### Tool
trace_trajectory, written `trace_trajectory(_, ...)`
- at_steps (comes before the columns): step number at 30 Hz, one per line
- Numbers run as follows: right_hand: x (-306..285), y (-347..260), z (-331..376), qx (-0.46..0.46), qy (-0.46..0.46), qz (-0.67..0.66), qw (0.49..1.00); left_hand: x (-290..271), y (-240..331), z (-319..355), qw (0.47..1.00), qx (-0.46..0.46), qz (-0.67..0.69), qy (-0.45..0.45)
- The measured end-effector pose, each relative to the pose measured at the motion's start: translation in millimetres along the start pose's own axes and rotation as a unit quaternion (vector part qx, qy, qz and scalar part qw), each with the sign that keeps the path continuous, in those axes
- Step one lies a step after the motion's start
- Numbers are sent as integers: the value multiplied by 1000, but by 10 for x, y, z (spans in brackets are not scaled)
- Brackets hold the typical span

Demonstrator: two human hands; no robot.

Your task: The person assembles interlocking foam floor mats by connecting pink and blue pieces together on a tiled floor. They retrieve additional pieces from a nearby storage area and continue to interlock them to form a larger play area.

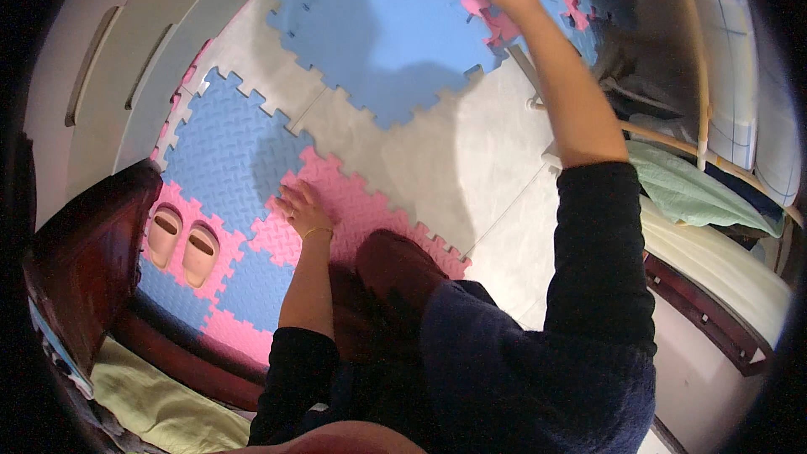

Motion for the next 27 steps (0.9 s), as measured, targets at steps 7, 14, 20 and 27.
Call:
trace_trajectory(7,381,452,30,-4,-172,-130,976,-97,67,15,1000,15,-3,-6)
trace_trajectory(14,284,-10,-127,74,51,-33,995,17,6,-30,1000,-4,16,24)
trace_trajectory(20,407,1358,-173,396,-128,53,908,-176,9,32,999,19,29,-33)
trace_trajectory(27,40,416,-157,372,-266,-138,879,-12,89,-23,999,-4,-1,-36)
Point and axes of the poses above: each hand's wrist, its own z-axis away from the middle knuckle, its own x-axis out of the palm, y = z × x, the point moved 6 cm from there along -z, towards the middle knuckle, and after that the axes turned 13 degrees about -z, right-handed, at the moved point
